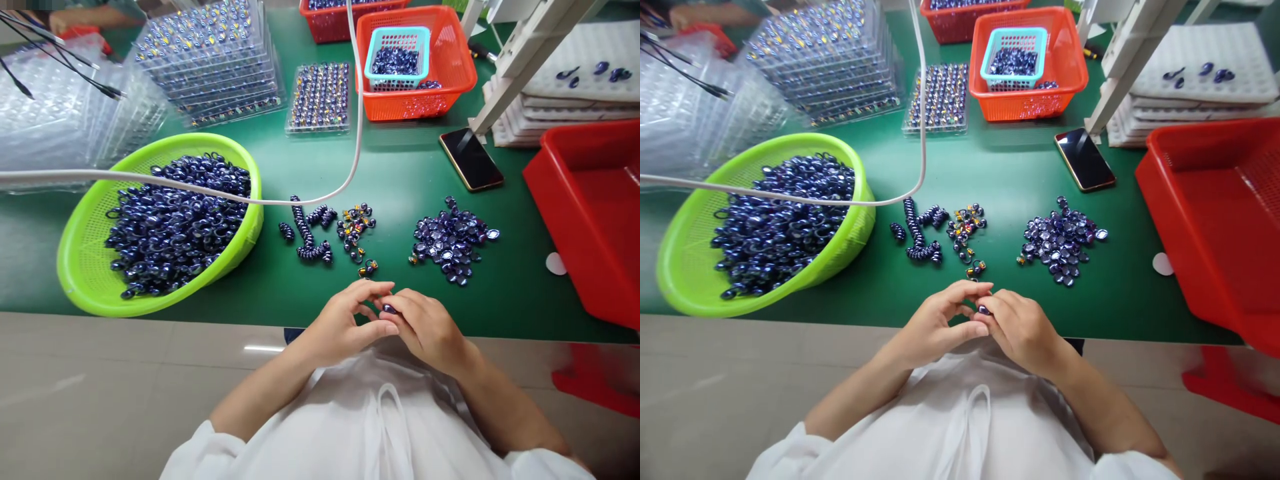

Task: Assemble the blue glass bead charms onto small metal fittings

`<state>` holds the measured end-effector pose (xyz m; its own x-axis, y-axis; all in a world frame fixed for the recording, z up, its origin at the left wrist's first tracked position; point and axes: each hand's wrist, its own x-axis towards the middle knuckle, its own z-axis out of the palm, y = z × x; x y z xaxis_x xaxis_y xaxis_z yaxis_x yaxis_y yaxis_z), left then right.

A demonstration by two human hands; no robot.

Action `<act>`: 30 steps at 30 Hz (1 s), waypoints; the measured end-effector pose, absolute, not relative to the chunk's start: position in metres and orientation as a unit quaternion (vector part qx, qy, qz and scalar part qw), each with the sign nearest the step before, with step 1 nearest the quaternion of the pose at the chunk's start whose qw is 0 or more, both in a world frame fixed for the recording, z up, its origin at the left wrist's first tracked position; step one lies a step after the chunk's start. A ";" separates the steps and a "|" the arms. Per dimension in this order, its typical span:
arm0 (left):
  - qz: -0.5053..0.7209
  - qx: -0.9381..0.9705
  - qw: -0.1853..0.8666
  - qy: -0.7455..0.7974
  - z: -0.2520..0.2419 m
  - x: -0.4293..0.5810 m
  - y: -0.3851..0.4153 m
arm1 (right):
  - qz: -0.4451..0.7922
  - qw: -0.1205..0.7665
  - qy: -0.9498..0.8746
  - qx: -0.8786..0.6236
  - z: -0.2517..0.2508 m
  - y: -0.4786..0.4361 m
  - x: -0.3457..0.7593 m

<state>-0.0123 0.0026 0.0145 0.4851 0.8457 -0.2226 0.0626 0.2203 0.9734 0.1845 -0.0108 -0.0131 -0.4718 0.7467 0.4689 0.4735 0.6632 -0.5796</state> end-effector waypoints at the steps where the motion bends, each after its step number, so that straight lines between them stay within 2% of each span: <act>1: 0.290 0.567 0.656 0.405 0.016 -0.012 0.003 | 0.175 0.361 -0.842 -0.362 -0.014 -0.011 0.183; 9: 0.293 0.609 0.601 0.427 0.015 -0.008 0.000 | 0.109 0.377 -0.850 -0.351 -0.018 -0.013 0.175; 18: 0.295 0.558 0.649 0.425 0.009 -0.012 0.000 | 0.121 0.392 -0.840 -0.355 -0.023 -0.017 0.170; 25: 0.313 0.499 0.678 0.439 0.008 -0.027 -0.001 | 0.207 0.416 -0.810 -0.357 -0.016 -0.013 0.158; 30: 0.334 0.532 0.624 0.465 0.028 -0.051 -0.001 | 0.329 0.364 -0.812 -0.318 0.000 -0.005 0.148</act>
<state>-0.0508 -0.0006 0.0279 0.3448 0.9113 -0.2250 0.0769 0.2115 0.9744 0.1476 -0.0055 -0.0003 -0.5330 0.7551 0.3816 0.2770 0.5819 -0.7646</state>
